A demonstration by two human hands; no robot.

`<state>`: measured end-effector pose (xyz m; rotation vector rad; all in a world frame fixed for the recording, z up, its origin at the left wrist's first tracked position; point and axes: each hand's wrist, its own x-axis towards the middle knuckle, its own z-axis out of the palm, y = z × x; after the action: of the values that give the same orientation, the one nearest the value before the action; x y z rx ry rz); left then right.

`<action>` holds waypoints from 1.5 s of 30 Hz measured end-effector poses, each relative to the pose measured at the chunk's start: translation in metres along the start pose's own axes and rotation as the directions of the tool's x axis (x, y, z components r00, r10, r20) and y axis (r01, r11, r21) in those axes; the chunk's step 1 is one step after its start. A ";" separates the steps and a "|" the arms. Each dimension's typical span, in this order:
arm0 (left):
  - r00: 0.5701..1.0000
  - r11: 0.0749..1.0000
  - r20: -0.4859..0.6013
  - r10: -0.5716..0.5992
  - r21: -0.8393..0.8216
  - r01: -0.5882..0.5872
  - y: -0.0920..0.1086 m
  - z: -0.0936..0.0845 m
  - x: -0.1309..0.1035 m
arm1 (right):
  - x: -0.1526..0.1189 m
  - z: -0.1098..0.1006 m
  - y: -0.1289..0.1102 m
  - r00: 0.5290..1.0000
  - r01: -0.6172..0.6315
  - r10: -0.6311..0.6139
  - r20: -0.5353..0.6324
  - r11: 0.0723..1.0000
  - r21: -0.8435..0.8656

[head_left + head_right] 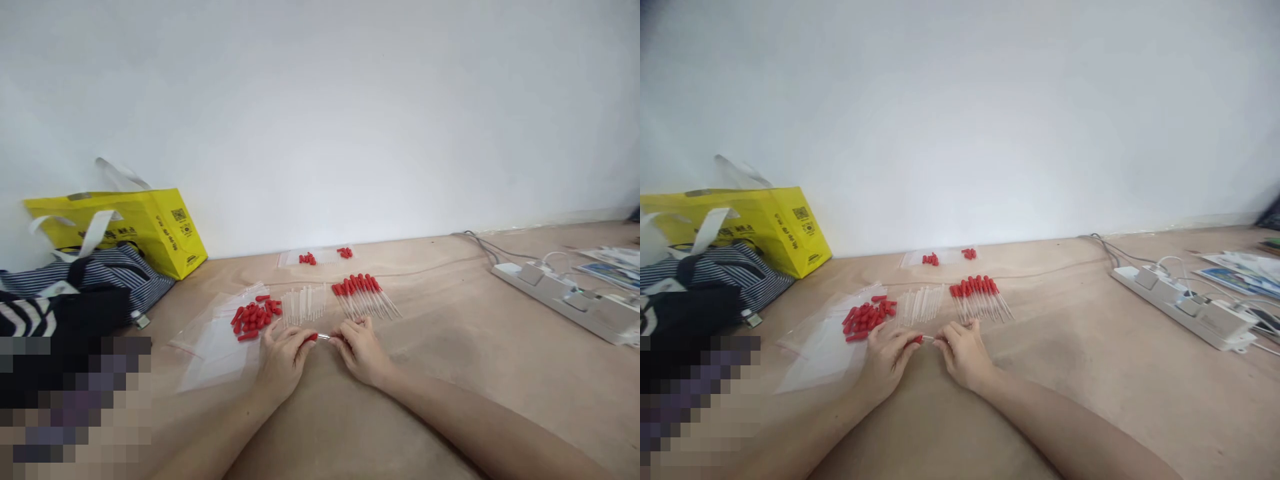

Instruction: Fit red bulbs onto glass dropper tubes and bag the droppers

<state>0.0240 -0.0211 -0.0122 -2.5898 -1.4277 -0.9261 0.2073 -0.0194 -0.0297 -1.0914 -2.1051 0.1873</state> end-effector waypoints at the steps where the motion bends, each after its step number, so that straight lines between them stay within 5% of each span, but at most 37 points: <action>1: 1.000 1.000 -0.004 0.003 0.001 -0.003 0.000 0.000 0.000 | 0.000 0.000 0.000 1.000 0.002 -0.002 0.004 1.000 -0.004; 16: 0.997 0.998 0.036 0.069 0.007 -0.070 0.003 -0.003 -0.003 | 0.000 -0.005 -0.001 0.991 0.121 -0.113 0.068 0.984 -0.127; 45: 0.989 0.993 0.087 0.121 -0.002 -0.121 0.004 -0.007 0.000 | 0.004 -0.002 0.003 0.970 0.211 -0.204 0.132 0.976 -0.043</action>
<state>0.0239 -0.0249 -0.0058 -2.7101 -1.2716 -0.8055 0.2093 -0.0151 -0.0269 -0.9032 -2.3353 0.0981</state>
